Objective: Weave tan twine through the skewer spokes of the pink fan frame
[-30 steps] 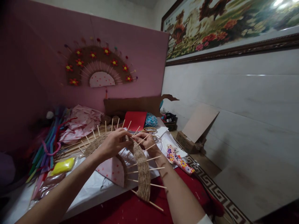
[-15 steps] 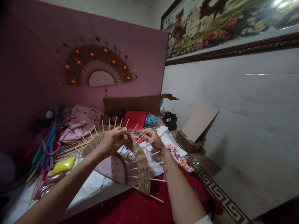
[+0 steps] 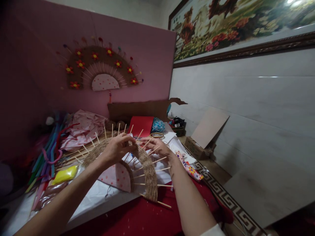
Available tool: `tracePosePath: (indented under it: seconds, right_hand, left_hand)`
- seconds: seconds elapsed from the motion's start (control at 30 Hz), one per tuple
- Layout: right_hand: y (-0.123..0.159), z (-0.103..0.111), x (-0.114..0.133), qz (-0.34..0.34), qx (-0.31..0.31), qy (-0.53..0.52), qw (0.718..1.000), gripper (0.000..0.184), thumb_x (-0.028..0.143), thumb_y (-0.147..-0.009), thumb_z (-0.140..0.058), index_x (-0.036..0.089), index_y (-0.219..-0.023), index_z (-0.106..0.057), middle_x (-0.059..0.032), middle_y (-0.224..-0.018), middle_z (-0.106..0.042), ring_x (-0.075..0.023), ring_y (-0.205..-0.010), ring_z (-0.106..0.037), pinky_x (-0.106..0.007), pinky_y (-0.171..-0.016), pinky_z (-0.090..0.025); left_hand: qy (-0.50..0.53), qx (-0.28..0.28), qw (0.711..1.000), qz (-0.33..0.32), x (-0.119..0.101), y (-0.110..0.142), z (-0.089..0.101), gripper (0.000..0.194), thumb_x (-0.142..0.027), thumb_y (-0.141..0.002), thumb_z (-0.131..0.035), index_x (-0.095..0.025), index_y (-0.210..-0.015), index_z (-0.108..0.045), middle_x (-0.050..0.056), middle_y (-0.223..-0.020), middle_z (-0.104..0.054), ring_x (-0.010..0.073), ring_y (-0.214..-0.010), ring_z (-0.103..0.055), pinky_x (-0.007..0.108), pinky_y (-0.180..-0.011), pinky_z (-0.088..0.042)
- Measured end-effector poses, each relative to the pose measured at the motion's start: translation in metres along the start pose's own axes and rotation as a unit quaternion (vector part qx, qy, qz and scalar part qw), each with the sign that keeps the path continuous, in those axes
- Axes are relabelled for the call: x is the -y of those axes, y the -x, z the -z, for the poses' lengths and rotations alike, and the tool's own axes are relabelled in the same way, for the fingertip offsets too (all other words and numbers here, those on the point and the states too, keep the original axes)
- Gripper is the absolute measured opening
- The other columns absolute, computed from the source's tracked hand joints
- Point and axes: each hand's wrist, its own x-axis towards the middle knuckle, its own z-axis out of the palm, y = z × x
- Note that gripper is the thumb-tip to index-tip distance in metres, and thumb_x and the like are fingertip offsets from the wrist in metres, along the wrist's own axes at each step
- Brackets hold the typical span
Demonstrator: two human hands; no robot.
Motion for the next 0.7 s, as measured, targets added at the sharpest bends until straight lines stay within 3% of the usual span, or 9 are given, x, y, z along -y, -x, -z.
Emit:
tracePosePath:
  seconds: [0.1,0.27,0.53,0.7]
  right_hand:
    - [0.001,-0.007,-0.004,-0.028,0.047,0.006,0.998,0.041,0.038,-0.067,-0.072,0.020,-0.102,-0.064,-0.0064,-0.097,-0.064,-0.0130,-0.073,-0.058,-0.022,-0.056,-0.039]
    - [0.001,-0.008,-0.005,-0.016,-0.005,-0.017,1.000,0.026,0.037,-0.065,-0.073,0.016,-0.075,-0.063,0.0013,-0.063,-0.058,-0.0083,-0.052,-0.050,-0.021,-0.049,-0.034]
    - [0.001,-0.005,0.006,0.054,-0.052,-0.034,0.997,0.027,0.041,-0.067,-0.070,0.016,-0.071,-0.060,-0.0025,-0.075,-0.060,-0.0098,-0.059,-0.049,-0.024,-0.055,-0.035]
    - [0.001,-0.003,0.007,0.078,-0.116,-0.042,0.989,0.024,0.037,-0.067,-0.071,0.016,-0.071,-0.061,-0.0001,-0.066,-0.058,-0.0083,-0.054,-0.046,-0.023,-0.052,-0.033]
  left_hand:
    - [0.003,0.001,1.000,-0.006,-0.001,0.000,0.000,0.009,-0.024,-0.073,-0.064,-0.021,-0.082,-0.065,0.001,-0.078,-0.053,0.0124,-0.068,-0.047,0.026,-0.063,-0.037]
    - [0.004,0.002,1.000,-0.009,-0.001,0.000,-0.001,0.009,-0.024,-0.073,-0.064,-0.021,-0.082,-0.065,0.000,-0.078,-0.052,0.0119,-0.066,-0.047,0.026,-0.063,-0.037]
    - [0.002,-0.004,1.000,-0.008,0.000,0.000,-0.002,0.012,-0.024,-0.073,-0.064,-0.022,-0.085,-0.065,0.001,-0.079,-0.053,0.0123,-0.067,-0.048,0.027,-0.063,-0.038]
    - [-0.001,-0.003,1.000,-0.012,0.002,0.000,-0.003,0.012,-0.025,-0.073,-0.065,-0.023,-0.085,-0.065,0.001,-0.079,-0.053,0.0127,-0.067,-0.048,0.027,-0.062,-0.037]
